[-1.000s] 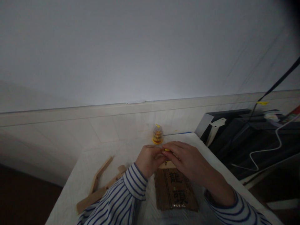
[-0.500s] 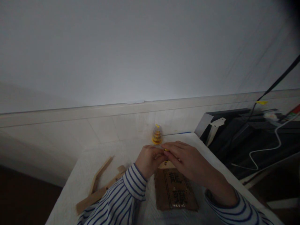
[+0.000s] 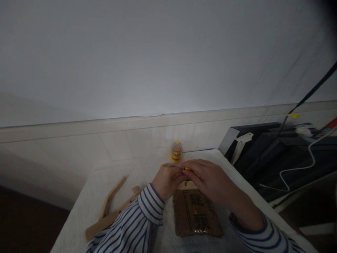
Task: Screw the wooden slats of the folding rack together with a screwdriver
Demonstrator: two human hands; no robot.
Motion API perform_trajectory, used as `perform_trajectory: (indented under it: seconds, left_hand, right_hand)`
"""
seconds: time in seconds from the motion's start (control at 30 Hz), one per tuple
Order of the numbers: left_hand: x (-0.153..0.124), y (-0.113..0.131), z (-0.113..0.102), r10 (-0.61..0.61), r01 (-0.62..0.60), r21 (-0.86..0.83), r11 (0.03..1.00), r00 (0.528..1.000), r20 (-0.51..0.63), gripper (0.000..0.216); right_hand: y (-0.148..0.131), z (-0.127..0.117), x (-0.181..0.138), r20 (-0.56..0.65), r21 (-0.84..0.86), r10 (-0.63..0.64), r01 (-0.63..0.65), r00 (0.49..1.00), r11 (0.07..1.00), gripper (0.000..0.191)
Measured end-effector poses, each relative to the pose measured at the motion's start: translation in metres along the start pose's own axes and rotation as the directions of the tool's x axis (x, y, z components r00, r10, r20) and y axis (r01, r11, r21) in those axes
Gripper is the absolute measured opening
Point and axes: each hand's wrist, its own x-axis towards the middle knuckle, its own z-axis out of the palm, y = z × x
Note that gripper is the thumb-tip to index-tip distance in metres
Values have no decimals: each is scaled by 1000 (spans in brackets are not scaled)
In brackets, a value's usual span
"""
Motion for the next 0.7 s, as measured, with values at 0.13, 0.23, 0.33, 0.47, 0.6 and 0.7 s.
perform_trajectory:
  seconds: [0.13,0.23,0.33,0.47,0.6,0.7]
  left_hand:
    - [-1,-3,1,16,-15,-30,999,1000,15,15]
    - [-2,-4,1,27,-25,-52,998,999,31,15]
    - [-2,-4,0,13,-12,-40,999,999,42,16]
    - [-1,2,-2,19,-19,6,1000,1000,17,15]
    - [-1,5,-2,13,-11,58,998,999,-32,13]
    - [-1,4,-1,-27,32,105,994,999,-44,13]
  right_hand:
    - [1,2,0,-3,1,7,-7,1000,1000,21]
    - [1,2,0,-7,14,0,0,1000,1000,20]
    - [0,1,0,2,14,9,-9,1000,1000,20]
    - [-1,0,0,0,10,10,-10,1000,1000,20]
    - [-1,1,0,-4,23,-1,1,1000,1000,21]
    - [-1,0,0,1,16,9,-9,1000,1000,23]
